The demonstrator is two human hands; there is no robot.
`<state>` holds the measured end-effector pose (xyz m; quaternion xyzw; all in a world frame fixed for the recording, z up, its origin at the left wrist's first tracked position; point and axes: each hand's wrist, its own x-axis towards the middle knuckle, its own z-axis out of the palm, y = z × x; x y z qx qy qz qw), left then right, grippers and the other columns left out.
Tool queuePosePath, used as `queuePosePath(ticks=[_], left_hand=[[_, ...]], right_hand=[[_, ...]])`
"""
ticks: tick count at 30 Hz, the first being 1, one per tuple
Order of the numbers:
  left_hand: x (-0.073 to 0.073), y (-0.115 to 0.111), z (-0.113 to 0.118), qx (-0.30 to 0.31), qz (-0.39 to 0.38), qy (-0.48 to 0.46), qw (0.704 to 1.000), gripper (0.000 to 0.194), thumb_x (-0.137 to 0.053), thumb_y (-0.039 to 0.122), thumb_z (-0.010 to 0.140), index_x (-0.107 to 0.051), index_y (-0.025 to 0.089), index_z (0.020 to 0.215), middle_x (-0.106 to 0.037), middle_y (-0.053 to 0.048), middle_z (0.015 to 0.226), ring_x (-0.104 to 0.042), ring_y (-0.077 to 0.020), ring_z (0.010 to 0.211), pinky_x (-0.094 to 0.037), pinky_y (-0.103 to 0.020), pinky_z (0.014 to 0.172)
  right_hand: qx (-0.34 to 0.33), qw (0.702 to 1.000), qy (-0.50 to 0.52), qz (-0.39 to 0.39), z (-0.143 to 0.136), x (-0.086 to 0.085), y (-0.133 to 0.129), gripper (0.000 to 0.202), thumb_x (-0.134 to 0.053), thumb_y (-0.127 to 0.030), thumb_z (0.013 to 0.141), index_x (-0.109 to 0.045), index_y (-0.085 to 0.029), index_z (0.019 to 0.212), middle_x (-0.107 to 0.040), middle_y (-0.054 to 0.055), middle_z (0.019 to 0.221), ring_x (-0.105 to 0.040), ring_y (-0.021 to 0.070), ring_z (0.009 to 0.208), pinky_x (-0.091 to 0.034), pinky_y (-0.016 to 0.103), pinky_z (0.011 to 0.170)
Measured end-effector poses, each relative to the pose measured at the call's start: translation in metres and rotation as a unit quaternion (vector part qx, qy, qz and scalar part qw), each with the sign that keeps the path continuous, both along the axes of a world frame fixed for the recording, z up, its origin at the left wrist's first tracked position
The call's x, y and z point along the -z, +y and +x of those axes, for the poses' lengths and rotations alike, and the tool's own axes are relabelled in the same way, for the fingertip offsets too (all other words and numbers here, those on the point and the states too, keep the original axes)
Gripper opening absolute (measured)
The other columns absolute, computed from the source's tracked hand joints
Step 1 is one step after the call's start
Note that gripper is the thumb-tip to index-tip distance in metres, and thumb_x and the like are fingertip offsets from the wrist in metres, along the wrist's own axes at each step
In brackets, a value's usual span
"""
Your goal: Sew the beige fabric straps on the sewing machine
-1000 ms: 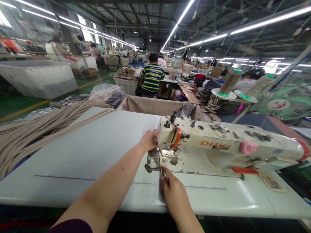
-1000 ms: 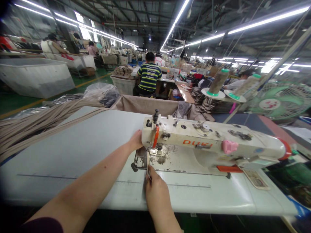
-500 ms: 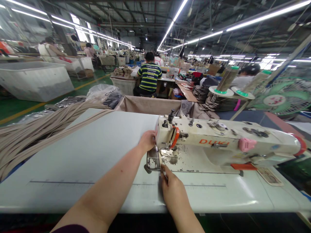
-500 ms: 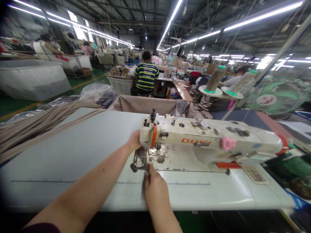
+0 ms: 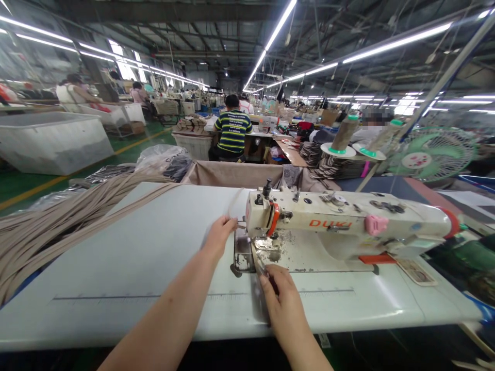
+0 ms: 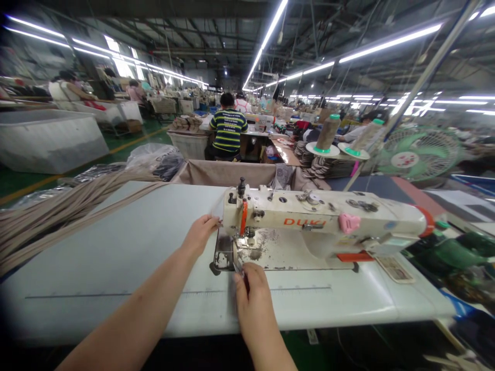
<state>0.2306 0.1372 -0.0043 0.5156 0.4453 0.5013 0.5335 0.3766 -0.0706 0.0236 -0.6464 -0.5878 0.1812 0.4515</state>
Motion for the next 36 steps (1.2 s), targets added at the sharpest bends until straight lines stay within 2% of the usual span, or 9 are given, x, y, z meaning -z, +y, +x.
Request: queuePosePath(ticks=[4,7,11,19,27,29,30,33,36], left_hand=[[-0.004,-0.028,-0.019,-0.007,-0.009,-0.081,0.997,0.044,-0.076,0.056,0.074,-0.062,0.015,0.086,-0.072,-0.01,0.09,-0.071,-0.0225,0.09,-0.057,-0.037,0.092],[-0.007,-0.048,-0.038,-0.021,-0.005,-0.093,0.995,0.046,-0.082,0.053,0.073,-0.063,0.015,0.089,-0.074,-0.011,0.095,-0.072,-0.0225,0.094,-0.057,-0.037,0.095],[-0.01,-0.074,-0.062,-0.042,0.012,-0.082,0.996,0.044,-0.084,0.052,0.074,-0.064,0.017,0.091,-0.075,-0.01,0.099,-0.072,-0.0232,0.098,-0.057,-0.034,0.095],[-0.015,-0.113,-0.093,-0.044,0.081,-0.013,0.996,0.036,-0.076,0.051,0.085,-0.063,0.018,0.096,-0.076,-0.012,0.108,-0.072,-0.0245,0.106,-0.058,-0.035,0.097],[-0.023,-0.136,-0.111,-0.041,0.056,0.003,0.998,0.033,-0.076,0.05,0.084,-0.064,0.021,0.095,-0.075,-0.012,0.11,-0.071,-0.0272,0.107,-0.057,-0.037,0.098],[-0.024,-0.139,-0.116,-0.047,0.047,0.005,0.998,0.033,-0.076,0.051,0.083,-0.063,0.022,0.093,-0.075,-0.012,0.108,-0.072,-0.0278,0.106,-0.057,-0.037,0.097],[-0.025,-0.14,-0.12,-0.051,0.043,0.012,0.998,0.033,-0.076,0.052,0.083,-0.063,0.022,0.092,-0.075,-0.012,0.107,-0.072,-0.028,0.105,-0.058,-0.037,0.096],[-0.026,-0.139,-0.138,-0.063,0.033,0.06,0.996,0.037,-0.073,0.058,0.083,-0.065,0.023,0.093,-0.075,-0.011,0.102,-0.071,-0.028,0.103,-0.058,-0.035,0.09],[-0.027,-0.135,-0.164,-0.061,0.014,0.118,0.991,0.044,-0.069,0.065,0.082,-0.064,0.022,0.089,-0.074,-0.01,0.094,-0.071,-0.0263,0.092,-0.058,-0.034,0.083]], right_hand=[[-0.072,0.988,0.113,-0.074,-0.01,-0.007,0.005,0.034,-0.054,-0.051,0.098,-0.068,-0.02,0.096,-0.068,0.006,0.087,-0.062,0.0198,0.079,-0.05,0.031,0.073],[-0.119,0.945,0.262,-0.154,-0.023,-0.008,0.014,0.047,-0.057,-0.066,0.092,-0.068,-0.019,0.093,-0.066,0.002,0.077,-0.05,0.0127,0.058,-0.039,0.026,0.054],[-0.127,0.888,0.395,-0.198,-0.039,-0.007,0.03,0.057,-0.068,-0.072,0.08,-0.072,-0.016,0.092,-0.066,0.003,0.074,-0.042,0.0083,0.052,-0.026,0.022,0.047],[-0.14,0.865,0.43,-0.218,-0.059,-0.003,0.061,0.058,-0.072,-0.07,0.077,-0.073,-0.012,0.088,-0.062,0.003,0.071,-0.035,0.0051,0.047,-0.016,0.02,0.044],[-0.19,0.863,0.418,-0.211,-0.076,-0.004,0.069,0.053,-0.067,-0.068,0.081,-0.066,-0.015,0.084,-0.044,-0.006,0.06,-0.023,0.0051,0.047,-0.015,0.022,0.046],[-0.19,0.884,0.38,-0.197,-0.074,-0.005,0.066,0.046,-0.062,-0.063,0.086,-0.064,-0.017,0.083,-0.043,-0.007,0.06,-0.028,0.0074,0.049,-0.019,0.022,0.047],[-0.18,0.91,0.328,-0.178,-0.071,-0.007,0.062,0.041,-0.061,-0.059,0.087,-0.062,-0.019,0.082,-0.044,-0.006,0.061,-0.033,0.009,0.051,-0.024,0.023,0.049],[-0.108,0.99,0.038,-0.088,-0.057,-0.011,0.046,0.023,-0.063,-0.042,0.089,-0.057,-0.021,0.081,-0.054,-0.002,0.071,-0.05,0.0158,0.066,-0.038,0.027,0.062],[-0.009,0.969,-0.245,-0.037,-0.039,-0.011,0.025,0.009,-0.061,-0.025,0.091,-0.065,-0.019,0.097,-0.063,0.007,0.092,-0.06,0.0238,0.086,-0.044,0.034,0.076]])
